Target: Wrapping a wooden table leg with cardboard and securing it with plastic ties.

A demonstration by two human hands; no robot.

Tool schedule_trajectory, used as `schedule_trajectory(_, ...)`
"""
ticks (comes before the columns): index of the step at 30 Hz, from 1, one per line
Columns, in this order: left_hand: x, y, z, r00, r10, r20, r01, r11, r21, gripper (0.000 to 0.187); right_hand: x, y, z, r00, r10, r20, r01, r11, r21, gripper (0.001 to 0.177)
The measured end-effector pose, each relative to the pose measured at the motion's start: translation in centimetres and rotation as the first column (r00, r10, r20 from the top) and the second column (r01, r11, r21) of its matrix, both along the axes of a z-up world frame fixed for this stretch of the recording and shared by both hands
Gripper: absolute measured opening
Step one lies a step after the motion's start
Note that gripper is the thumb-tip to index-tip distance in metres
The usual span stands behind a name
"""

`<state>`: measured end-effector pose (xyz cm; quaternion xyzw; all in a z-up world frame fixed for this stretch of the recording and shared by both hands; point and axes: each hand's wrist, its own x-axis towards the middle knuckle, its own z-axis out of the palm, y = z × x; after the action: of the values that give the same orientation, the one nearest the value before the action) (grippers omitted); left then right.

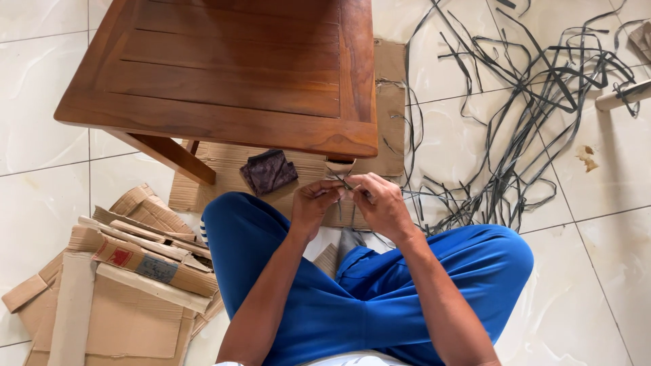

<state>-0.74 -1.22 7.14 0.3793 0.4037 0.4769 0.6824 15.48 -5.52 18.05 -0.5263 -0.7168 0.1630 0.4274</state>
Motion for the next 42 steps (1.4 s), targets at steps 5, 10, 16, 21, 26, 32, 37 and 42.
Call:
schedule_trajectory(5,-0.7,0.1,0.7,0.997,-0.075,-0.001,0.075,0.997,-0.011,0.036,1.0,0.7,0.9,0.986,0.061,0.154,-0.059,0.998,-0.014,0.022)
schedule_trajectory(10,-0.9,0.5,-0.1,0.988,-0.132,-0.083,0.139,0.986,0.096,0.018,1.4,1.2,0.6,0.961,0.082,0.265,-0.082,0.997,-0.014,0.013)
schedule_trajectory(16,-0.6,0.2,0.0,0.965,-0.080,-0.250,0.142,0.961,0.239,0.016,1.5,1.2,-1.0,0.970,0.062,0.237,-0.067,0.998,0.014,0.015)
schedule_trajectory(21,0.3,-0.1,1.1,0.979,-0.019,-0.201,0.072,0.963,0.260,0.010,1.4,1.9,-3.3,0.984,-0.023,0.178,-0.007,0.986,0.165,0.009)
schedule_trajectory(26,0.7,-0.2,0.5,1.000,0.020,-0.013,-0.020,1.000,0.001,0.036,1.0,1.6,-3.6,0.988,-0.048,0.147,0.026,0.988,0.150,0.010)
schedule_trajectory(32,1.4,-0.4,0.7,0.988,0.055,0.141,-0.041,0.994,-0.099,0.021,0.0,1.0,-2.8,0.996,-0.067,0.066,0.061,0.994,0.092,0.010)
schedule_trajectory(37,1.7,0.2,-1.5,0.960,0.094,0.264,-0.071,0.993,-0.097,0.014,-0.7,1.0,-3.2,0.980,-0.114,-0.160,0.110,0.993,-0.034,0.007)
schedule_trajectory(42,1.7,0.2,-2.1,0.954,0.082,0.290,-0.068,0.996,-0.058,0.017,-1.5,0.8,-2.1,0.954,-0.164,-0.253,0.142,0.984,-0.103,0.010)
